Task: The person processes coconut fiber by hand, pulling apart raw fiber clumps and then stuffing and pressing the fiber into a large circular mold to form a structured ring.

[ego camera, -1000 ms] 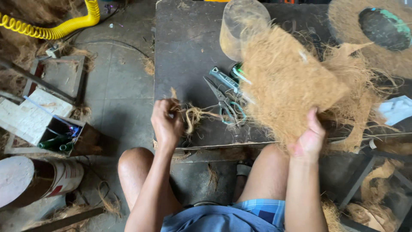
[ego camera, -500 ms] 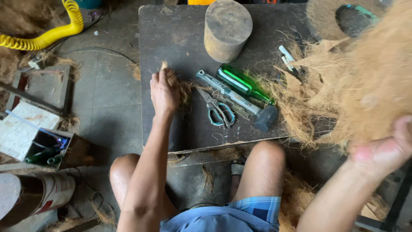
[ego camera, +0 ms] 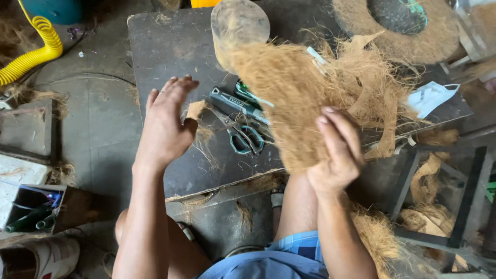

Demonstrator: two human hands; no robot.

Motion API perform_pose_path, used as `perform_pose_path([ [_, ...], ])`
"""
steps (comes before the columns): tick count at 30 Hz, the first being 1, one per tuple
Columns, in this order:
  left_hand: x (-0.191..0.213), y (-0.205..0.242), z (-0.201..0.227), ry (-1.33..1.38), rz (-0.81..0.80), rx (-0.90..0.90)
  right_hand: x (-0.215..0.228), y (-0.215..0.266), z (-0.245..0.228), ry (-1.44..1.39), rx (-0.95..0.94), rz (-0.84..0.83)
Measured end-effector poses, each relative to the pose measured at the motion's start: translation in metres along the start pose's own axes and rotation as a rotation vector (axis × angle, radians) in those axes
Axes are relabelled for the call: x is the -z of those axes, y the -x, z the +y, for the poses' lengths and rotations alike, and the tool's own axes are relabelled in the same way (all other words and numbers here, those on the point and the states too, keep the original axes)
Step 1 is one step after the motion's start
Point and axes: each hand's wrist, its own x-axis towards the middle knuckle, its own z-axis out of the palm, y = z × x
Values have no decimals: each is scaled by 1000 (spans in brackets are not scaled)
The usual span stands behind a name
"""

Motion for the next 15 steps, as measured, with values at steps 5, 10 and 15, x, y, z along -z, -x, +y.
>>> perform_pose_path([
  [5, -32, 30, -34, 601, 232, 273, -43, 33, -5, -138, 39, 8],
  [10, -72, 42, -36, 1132, 289, 632, -87, 60, -42, -211, -31, -218],
  [15, -98, 56, -74, 1460, 337, 670, -108, 125, -28, -135, 3, -718],
])
